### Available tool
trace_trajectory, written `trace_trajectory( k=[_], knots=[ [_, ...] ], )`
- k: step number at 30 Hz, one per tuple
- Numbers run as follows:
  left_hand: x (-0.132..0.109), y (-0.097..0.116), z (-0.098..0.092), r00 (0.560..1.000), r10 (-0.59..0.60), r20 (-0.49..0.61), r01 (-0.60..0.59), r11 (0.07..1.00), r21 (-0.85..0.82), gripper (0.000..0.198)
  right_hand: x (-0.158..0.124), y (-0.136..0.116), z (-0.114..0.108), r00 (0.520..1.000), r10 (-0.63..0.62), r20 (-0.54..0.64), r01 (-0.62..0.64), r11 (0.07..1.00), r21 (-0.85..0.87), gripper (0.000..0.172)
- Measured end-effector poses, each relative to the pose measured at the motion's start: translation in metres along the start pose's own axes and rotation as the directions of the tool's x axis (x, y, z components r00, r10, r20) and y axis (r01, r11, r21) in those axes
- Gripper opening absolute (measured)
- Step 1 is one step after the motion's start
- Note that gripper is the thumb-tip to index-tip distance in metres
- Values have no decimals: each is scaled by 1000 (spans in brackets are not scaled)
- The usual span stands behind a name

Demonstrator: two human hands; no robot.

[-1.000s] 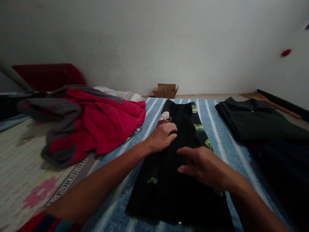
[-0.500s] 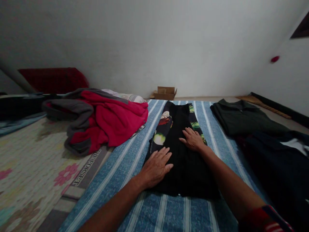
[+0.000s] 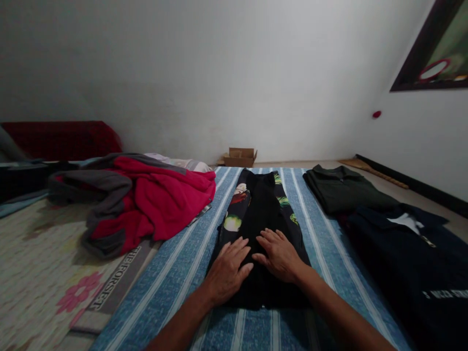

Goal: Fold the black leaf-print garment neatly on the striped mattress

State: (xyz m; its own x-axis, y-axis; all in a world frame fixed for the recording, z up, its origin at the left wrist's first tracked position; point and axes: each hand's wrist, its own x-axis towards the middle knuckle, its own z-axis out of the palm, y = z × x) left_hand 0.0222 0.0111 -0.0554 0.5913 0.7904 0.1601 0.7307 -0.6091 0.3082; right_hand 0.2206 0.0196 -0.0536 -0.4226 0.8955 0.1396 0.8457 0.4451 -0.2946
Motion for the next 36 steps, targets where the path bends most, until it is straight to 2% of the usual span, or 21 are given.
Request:
trace_trajectory(
  k=[3, 11, 17, 36],
  knots=[
    [-2, 0, 6, 999, 11, -44, -11, 1000, -1, 41, -4, -5, 0, 1000, 24, 18, -25, 1000, 18, 48],
    [-13, -3, 17, 960, 111, -256, -109, 994, 22, 35, -23, -21, 3, 998, -17, -65, 18, 1000, 23, 43],
    [-15, -1, 22, 955, 130, -267, -114, 991, 74, 36, -26, -25, 9, 996, 1, -90, -3, 1000, -19, 39],
    [-16, -3, 23, 958, 89, -273, -108, 993, -55, 42, -27, -26, 14, 993, 12, -118, -18, 998, -55, 39]
  ],
)
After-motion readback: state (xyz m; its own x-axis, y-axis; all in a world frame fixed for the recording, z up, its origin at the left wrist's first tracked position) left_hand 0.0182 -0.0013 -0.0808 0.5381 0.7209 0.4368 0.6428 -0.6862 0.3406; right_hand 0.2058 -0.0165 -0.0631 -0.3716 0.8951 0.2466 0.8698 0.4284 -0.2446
